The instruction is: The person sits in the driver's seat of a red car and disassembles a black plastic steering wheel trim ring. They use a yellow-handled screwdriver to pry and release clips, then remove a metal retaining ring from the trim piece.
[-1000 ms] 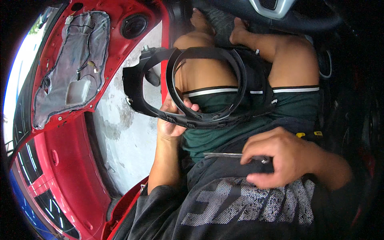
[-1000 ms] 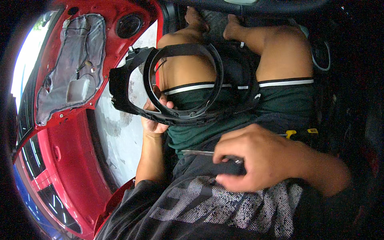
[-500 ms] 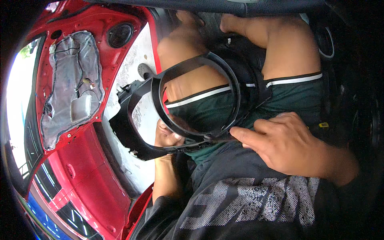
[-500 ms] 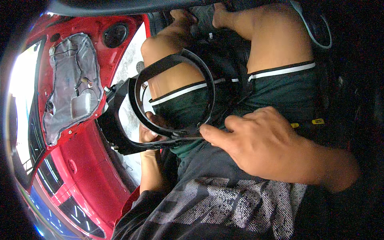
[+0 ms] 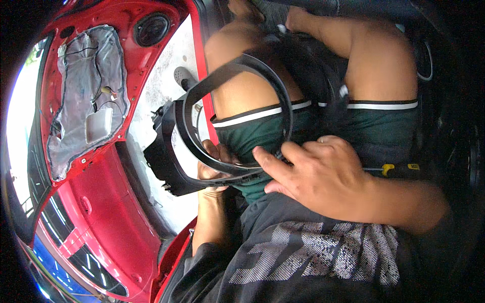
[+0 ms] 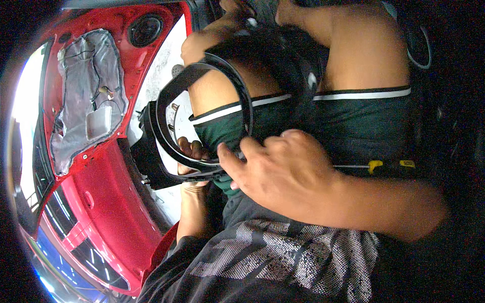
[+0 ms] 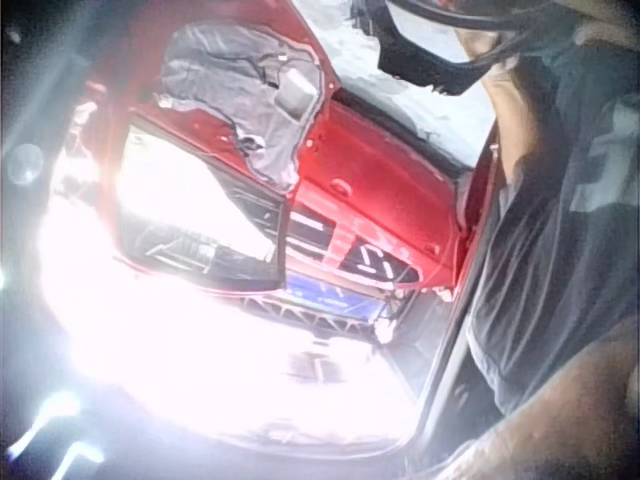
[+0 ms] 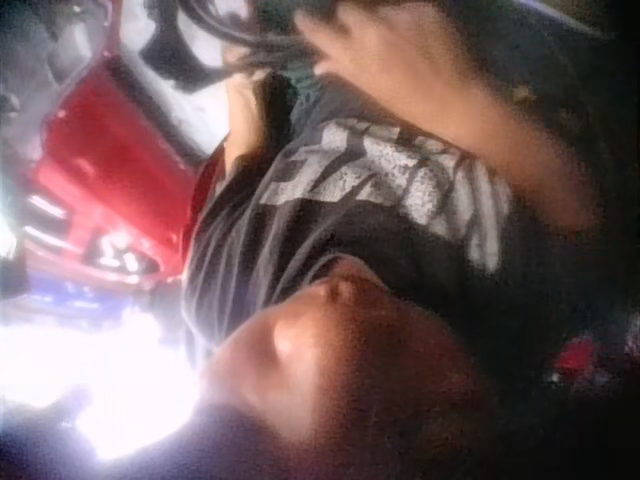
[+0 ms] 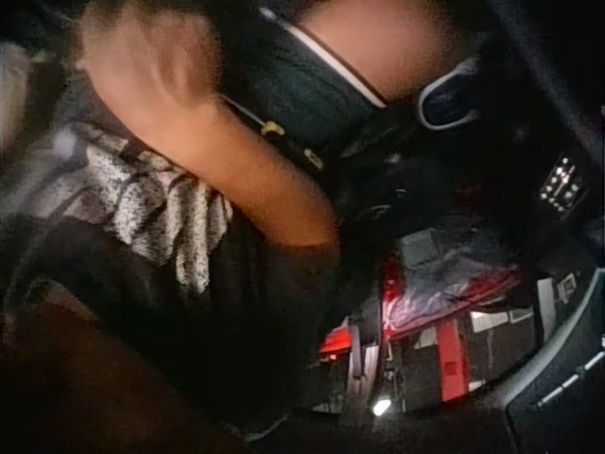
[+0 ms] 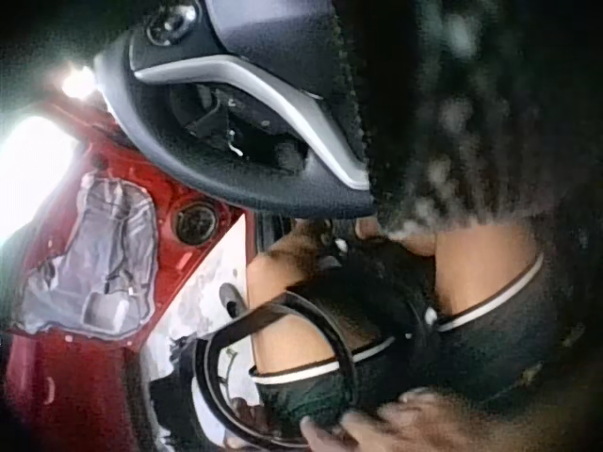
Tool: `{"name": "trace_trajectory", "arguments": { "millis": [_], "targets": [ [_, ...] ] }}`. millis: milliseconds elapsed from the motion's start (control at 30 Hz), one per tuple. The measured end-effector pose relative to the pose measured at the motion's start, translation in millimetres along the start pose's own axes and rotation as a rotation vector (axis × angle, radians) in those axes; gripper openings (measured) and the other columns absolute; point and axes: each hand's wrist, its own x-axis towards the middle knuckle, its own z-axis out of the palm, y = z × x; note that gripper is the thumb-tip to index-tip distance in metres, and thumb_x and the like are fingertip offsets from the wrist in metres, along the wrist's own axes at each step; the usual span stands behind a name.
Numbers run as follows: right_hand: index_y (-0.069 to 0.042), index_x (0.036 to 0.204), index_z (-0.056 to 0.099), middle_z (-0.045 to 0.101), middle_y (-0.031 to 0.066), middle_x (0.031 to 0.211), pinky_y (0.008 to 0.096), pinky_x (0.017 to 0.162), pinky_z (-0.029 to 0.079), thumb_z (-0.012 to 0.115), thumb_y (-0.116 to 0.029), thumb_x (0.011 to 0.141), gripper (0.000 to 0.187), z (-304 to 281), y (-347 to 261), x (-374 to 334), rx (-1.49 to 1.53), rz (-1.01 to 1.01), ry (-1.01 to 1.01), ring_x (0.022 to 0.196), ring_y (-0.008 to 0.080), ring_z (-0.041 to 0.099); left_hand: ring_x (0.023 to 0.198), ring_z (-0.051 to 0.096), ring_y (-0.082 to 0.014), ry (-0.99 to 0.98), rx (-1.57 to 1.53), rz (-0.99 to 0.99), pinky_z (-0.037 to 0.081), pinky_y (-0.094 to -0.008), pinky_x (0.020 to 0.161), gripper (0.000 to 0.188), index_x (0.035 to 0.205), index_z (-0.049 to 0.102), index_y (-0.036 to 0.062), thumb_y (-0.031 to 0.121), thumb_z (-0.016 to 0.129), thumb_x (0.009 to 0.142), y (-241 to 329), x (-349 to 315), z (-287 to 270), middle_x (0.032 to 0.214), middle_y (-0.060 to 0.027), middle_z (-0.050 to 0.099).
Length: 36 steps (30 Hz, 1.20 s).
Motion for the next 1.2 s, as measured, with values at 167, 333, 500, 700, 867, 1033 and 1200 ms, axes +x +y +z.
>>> {"name": "trace_trajectory", "arguments": {
  "millis": [167, 333, 500, 700, 867, 1033, 1200],
  "targets": [
    [-0.015, 0.118, 0.068, 0.063, 0.0052, 0.081, 0.0374, 0.056, 0.055, 0.075, -0.042, 0.085, 0.043, -1, 20, 28, -0.084, -0.058, 0.124, 0.061, 0.0223, 0.069, 0.100, 0.073, -0.0394, -0.223, 0.017, 0.010, 0.057, -0.0563, 0.100, 0.018, 0.093, 0.058, 0.0000, 0.001, 0.075, 0.086, 13, 17, 13, 0.097, -0.0251, 0.069],
    [-0.022, 0.127, 0.068, 0.059, 0.0028, 0.076, 0.0373, 0.054, 0.054, 0.063, -0.032, 0.092, 0.037, 4, 17, 29, -0.090, -0.119, 0.018, 0.059, 0.0219, 0.066, 0.114, 0.066, -0.0484, -0.300, -0.209, -0.024, 0.053, -0.0602, 0.105, 0.015, 0.101, 0.058, -0.0038, 0.001, 0.067, 0.091, 16, 18, 2, 0.109, -0.0298, 0.067],
    [-0.017, 0.129, 0.070, 0.059, 0.0016, 0.075, 0.0342, 0.051, 0.052, 0.061, -0.025, 0.087, 0.043, 6, 9, 32, 0.000, -0.177, 0.078, 0.059, 0.0186, 0.065, 0.117, 0.066, -0.0478, -0.280, -0.231, 0.015, 0.054, -0.0603, 0.105, 0.016, 0.101, 0.057, -0.0032, 0.003, 0.069, 0.093, 9, 16, -5, 0.109, -0.0265, 0.065],
    [-0.013, 0.121, 0.074, 0.060, -0.0001, 0.069, 0.0336, 0.052, 0.054, 0.063, -0.022, 0.087, 0.036, 14, 1, 42, 0.022, -0.170, 0.076, 0.056, 0.0168, 0.066, 0.108, 0.069, -0.0446, -0.227, -0.231, 0.045, 0.057, -0.0551, 0.102, 0.017, 0.095, 0.057, -0.0010, 0.003, 0.072, 0.088, 6, 16, -1, 0.101, -0.0240, 0.065],
    [-0.013, 0.118, 0.074, 0.061, -0.0007, 0.066, 0.0346, 0.052, 0.055, 0.063, -0.022, 0.087, 0.034, 23, 1, 43, 0.017, -0.172, 0.117, 0.056, 0.0170, 0.067, 0.105, 0.069, -0.0435, -0.210, -0.240, 0.040, 0.055, -0.0540, 0.103, 0.012, 0.093, 0.059, -0.0010, -0.002, 0.068, 0.084, 5, 19, 6, 0.100, -0.0242, 0.065],
    [-0.015, 0.120, 0.074, 0.062, -0.0003, 0.067, 0.0360, 0.052, 0.055, 0.062, -0.023, 0.088, 0.034, 15, 0, 43, -0.025, -0.157, 0.032, 0.056, 0.0182, 0.068, 0.104, 0.068, -0.0423, -0.227, -0.206, 0.040, 0.055, -0.0512, 0.102, 0.014, 0.094, 0.058, -0.0016, -0.002, 0.068, 0.084, 7, 20, 8, 0.100, -0.0252, 0.065],
    [-0.017, 0.122, 0.074, 0.063, 0.0007, 0.067, 0.0378, 0.050, 0.055, 0.062, -0.024, 0.088, 0.036, 6, -3, 46, -0.046, -0.182, -0.005, 0.055, 0.0191, 0.068, 0.103, 0.069, -0.0396, -0.215, -0.238, 0.037, 0.056, -0.0490, 0.101, 0.015, 0.095, 0.058, -0.0023, -0.004, 0.069, 0.085, 4, 17, 4, 0.099, -0.0256, 0.065]
  ]
}}
